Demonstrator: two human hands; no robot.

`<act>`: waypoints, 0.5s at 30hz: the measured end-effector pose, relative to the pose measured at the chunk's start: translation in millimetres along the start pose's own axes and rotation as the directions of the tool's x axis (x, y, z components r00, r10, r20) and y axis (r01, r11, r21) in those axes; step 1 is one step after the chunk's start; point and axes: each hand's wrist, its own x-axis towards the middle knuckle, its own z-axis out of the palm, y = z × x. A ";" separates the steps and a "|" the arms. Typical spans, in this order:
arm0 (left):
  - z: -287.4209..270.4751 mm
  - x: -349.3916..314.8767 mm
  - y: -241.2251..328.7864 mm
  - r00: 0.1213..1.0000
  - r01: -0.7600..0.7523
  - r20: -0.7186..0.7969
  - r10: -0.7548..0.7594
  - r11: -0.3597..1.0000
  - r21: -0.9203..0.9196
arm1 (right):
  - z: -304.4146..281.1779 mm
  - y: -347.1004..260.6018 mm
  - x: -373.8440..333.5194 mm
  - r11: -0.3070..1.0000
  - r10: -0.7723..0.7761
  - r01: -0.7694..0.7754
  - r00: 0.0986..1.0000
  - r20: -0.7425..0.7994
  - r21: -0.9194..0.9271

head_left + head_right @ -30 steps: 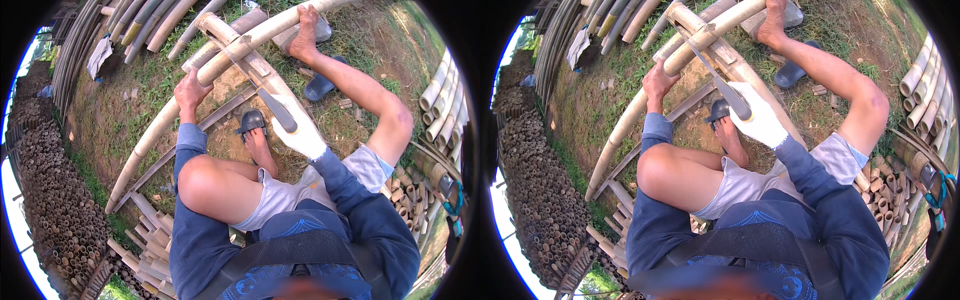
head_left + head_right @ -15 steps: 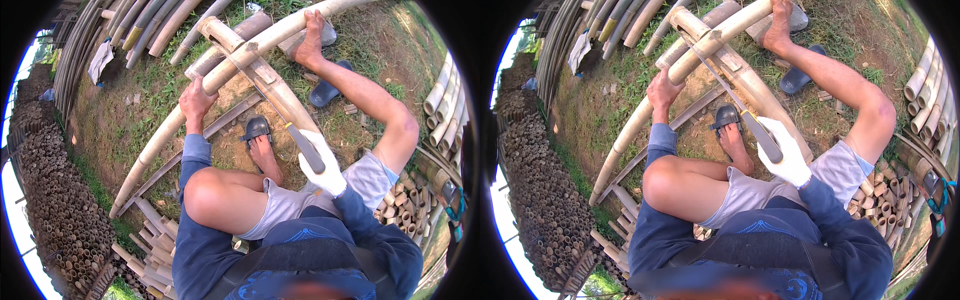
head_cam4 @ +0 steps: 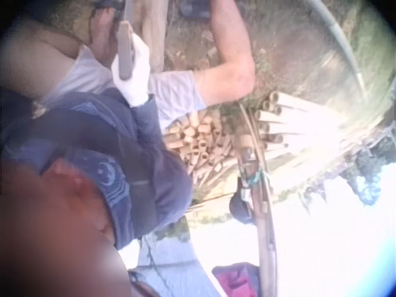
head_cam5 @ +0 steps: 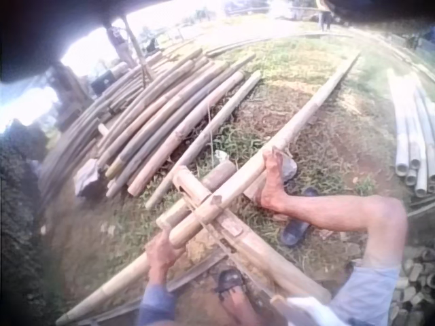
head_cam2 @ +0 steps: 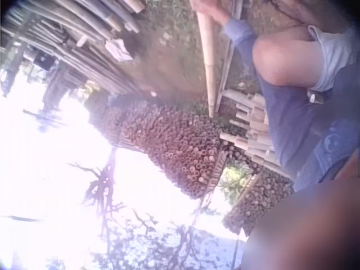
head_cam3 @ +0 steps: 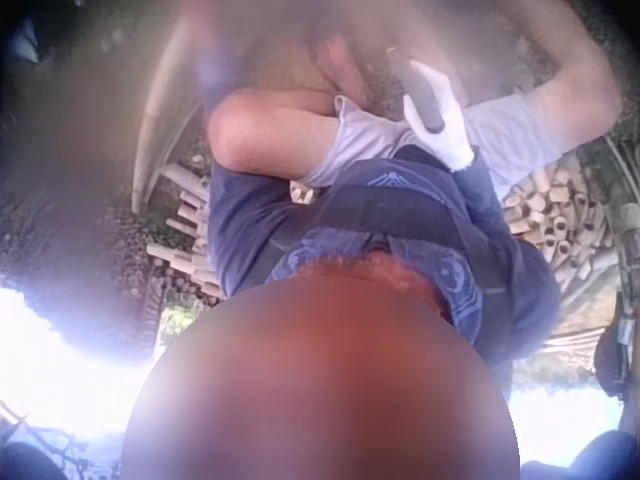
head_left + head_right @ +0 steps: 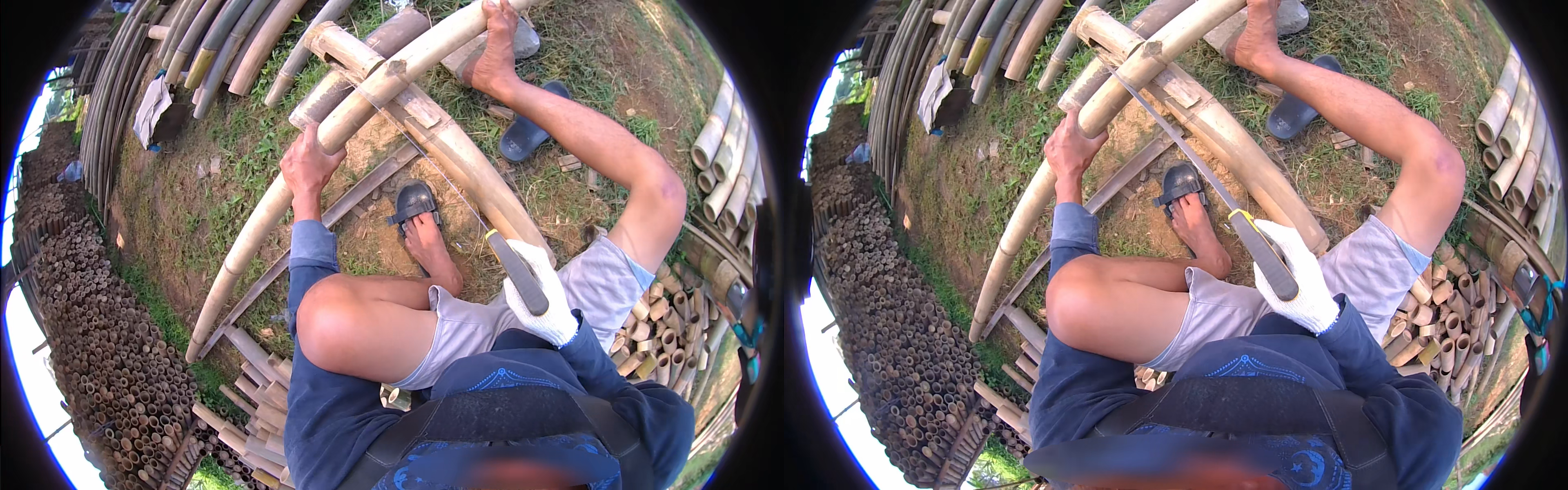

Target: The person repeatedly saws long bamboo poles with a hand saw, positioning each pole on a makeshift support, cutting it, and stacking the cut pieces. The person handles bamboo poles and a hand saw throughout the sequence.

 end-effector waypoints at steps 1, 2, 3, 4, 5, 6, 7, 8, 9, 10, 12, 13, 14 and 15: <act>8.4 5.2 11.5 1.000 0.005 0.003 -0.005 1.000 0.015 | 10.4 2.4 28.6 0.999 0.012 -0.012 1.000 0.005 0.048; 10.6 9.6 12.8 1.000 -0.007 -0.008 0.007 1.000 0.009 | 25.1 9.9 82.3 0.995 0.008 -0.010 1.000 0.020 0.104; 13.9 8.8 15.2 1.000 -0.016 -0.012 0.016 1.000 0.006 | 48.1 22.1 134.0 0.969 0.001 -0.007 1.000 0.024 0.249; 15.9 16.2 26.2 0.999 -0.040 -0.027 0.040 0.999 -0.005 | 66.2 44.2 180.8 0.977 -0.022 0.014 0.999 0.037 0.212; 10.6 22.9 27.5 0.999 -0.052 -0.004 0.052 0.999 -0.008 | 85.9 48.3 219.2 0.971 -0.127 0.134 0.991 -0.049 0.199; 3.5 24.8 13.0 0.999 -0.052 -0.003 0.052 0.998 0.019 | 89.3 25.2 235.4 0.967 -0.227 0.233 0.972 -0.062 0.103; 0.1 29.0 14.9 0.997 -0.073 0.012 0.073 0.997 0.023 | 102.8 39.8 233.1 0.973 -0.203 0.211 0.976 -0.081 0.092; 0.7 17.8 12.2 0.996 -0.075 0.040 0.074 0.997 0.030 | 89.9 29.8 214.2 0.979 -0.084 0.074 0.996 0.044 0.192; 3.2 14.3 18.7 0.995 -0.097 -0.021 0.097 0.995 0.001 | 81.1 43.6 177.1 0.961 -0.040 0.024 0.998 0.052 0.277; -1.3 10.8 6.7 0.997 -0.074 -0.011 0.074 0.997 0.002 | 67.0 34.4 142.7 0.982 -0.079 0.074 0.997 0.023 0.176; 2.0 10.4 3.4 0.999 -0.048 -0.002 0.048 0.998 -0.039 | 37.6 40.6 50.6 0.995 -0.031 0.029 0.999 0.014 0.098; 14.9 11.9 4.8 0.997 -0.077 -0.025 0.076 0.996 -0.055 | 23.1 34.8 7.6 0.992 0.093 -0.095 0.995 0.027 0.080; 9.6 5.1 -0.7 0.999 -0.032 -0.021 0.031 0.999 -0.043 | 7.2 27.3 -32.3 0.978 0.183 -0.188 0.981 0.063 0.088; 7.1 4.7 3.4 0.999 -0.032 -0.007 0.032 0.999 -0.043 | 2.3 11.6 -38.6 0.985 0.164 -0.167 0.985 0.055 0.036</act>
